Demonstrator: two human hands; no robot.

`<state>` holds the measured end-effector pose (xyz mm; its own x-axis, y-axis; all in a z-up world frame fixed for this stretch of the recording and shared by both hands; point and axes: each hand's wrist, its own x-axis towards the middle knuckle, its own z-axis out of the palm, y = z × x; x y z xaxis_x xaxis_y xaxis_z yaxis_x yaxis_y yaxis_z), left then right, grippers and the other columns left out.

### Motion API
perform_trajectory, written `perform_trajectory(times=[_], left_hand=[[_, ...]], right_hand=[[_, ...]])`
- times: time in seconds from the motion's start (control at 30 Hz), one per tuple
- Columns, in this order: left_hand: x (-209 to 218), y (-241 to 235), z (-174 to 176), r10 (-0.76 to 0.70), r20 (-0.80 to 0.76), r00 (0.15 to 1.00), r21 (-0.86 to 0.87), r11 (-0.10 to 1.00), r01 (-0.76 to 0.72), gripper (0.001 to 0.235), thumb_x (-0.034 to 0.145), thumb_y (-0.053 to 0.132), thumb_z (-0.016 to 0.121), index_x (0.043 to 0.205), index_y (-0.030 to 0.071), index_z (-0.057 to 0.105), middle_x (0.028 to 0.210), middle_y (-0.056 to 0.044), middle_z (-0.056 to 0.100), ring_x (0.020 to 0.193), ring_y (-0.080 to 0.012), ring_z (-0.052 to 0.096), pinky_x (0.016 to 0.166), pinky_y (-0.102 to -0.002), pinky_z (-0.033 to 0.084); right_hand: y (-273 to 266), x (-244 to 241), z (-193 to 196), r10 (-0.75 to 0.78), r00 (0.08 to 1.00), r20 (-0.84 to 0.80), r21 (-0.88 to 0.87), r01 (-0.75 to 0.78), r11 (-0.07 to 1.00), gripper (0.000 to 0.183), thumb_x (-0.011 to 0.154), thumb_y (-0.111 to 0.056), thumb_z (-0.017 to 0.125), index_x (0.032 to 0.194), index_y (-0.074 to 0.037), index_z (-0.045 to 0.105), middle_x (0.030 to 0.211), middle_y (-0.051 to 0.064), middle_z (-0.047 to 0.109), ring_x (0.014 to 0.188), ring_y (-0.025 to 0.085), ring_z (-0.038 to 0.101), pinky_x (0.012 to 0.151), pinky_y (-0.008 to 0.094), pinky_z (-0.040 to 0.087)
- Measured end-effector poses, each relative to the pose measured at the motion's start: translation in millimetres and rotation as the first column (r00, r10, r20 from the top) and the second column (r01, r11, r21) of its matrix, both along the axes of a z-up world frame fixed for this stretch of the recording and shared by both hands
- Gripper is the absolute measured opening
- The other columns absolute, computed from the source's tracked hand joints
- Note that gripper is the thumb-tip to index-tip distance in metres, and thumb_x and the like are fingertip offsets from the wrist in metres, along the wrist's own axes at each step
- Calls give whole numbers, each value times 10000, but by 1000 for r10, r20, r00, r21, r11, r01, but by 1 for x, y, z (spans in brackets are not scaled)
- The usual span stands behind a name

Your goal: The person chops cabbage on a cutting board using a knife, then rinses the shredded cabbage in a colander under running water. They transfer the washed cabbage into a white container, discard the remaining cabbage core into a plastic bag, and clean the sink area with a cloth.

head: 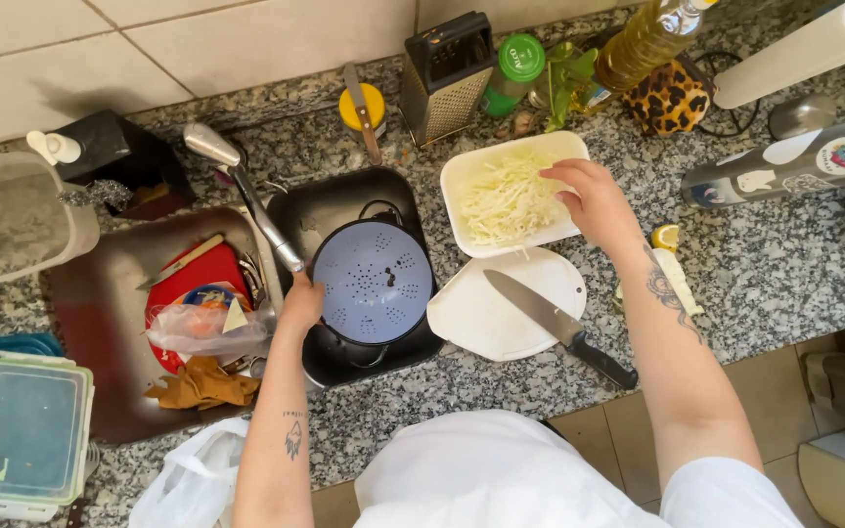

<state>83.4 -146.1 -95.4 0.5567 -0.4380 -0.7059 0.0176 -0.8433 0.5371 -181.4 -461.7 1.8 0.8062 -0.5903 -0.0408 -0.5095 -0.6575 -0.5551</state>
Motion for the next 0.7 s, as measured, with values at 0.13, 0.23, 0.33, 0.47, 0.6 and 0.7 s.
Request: perform_trajectory(times=[0.13, 0.23, 0.33, 0.47, 0.6, 0.7], left_hand=[[3, 10, -69, -122, 438, 890, 71, 992, 101, 273, 943, 125, 454, 1077, -91, 551, 916, -261, 587, 783, -300, 648, 607, -354, 573], [-40, -17, 10, -230, 658, 717, 155, 973, 170, 554, 858, 19, 613, 1339, -116, 375, 1126, -413, 487, 896, -417, 646, 697, -462, 597], [-77, -49, 28, -191, 751, 633, 2, 958, 286, 354, 791, 37, 644, 1142, 20, 597, 1158, -246, 543, 999, -374, 598, 790, -455, 540], [-119, -130, 34, -44, 746, 665, -452, 700, 553, 149, 828, 155, 619, 976, 143, 630, 929, -42, 597, 875, -229, 606, 768, -334, 500], [-137, -208, 28, -251, 868, 428, -154, 684, 713, 575, 656, 364, 713, 1166, 193, 509, 1205, -39, 494, 1050, -263, 516, 813, -411, 463], [-129, -236, -23, -355, 808, 470, -138, 661, 738, 558, 638, 193, 702, 1138, 249, 459, 1018, -10, 470, 899, -259, 551, 681, -398, 526]], right_hand=[[-5, -3, 1, -15, 1000, 3, 61, 14, 998, 352, 878, 34, 586, 1203, -98, 607, 1219, 155, 548, 1179, 434, 465, 908, 518, 448], [-14, -6, 1, 15, 999, -28, 78, -12, 997, 388, 863, -5, 610, 1234, -113, 578, 1245, 159, 520, 1170, 454, 459, 879, 510, 464], [-23, -5, 8, 27, 998, -60, 116, -20, 993, 404, 850, -28, 618, 1243, -102, 565, 1258, 164, 504, 1181, 468, 442, 883, 520, 465], [-30, 2, 1, 88, 989, -116, 102, -76, 992, 520, 750, -31, 700, 1243, -108, 556, 1273, 193, 489, 1179, 491, 431, 891, 560, 466], [-37, 15, -28, 137, 958, -250, 42, -131, 991, 629, 670, -73, 749, 1247, -195, 530, 1246, 123, 474, 1155, 450, 461, 853, 513, 514], [-48, 10, -58, 120, 957, -264, -11, -127, 992, 559, 640, -130, 748, 1159, -187, 549, 1177, 115, 496, 1093, 450, 513, 821, 503, 534]])
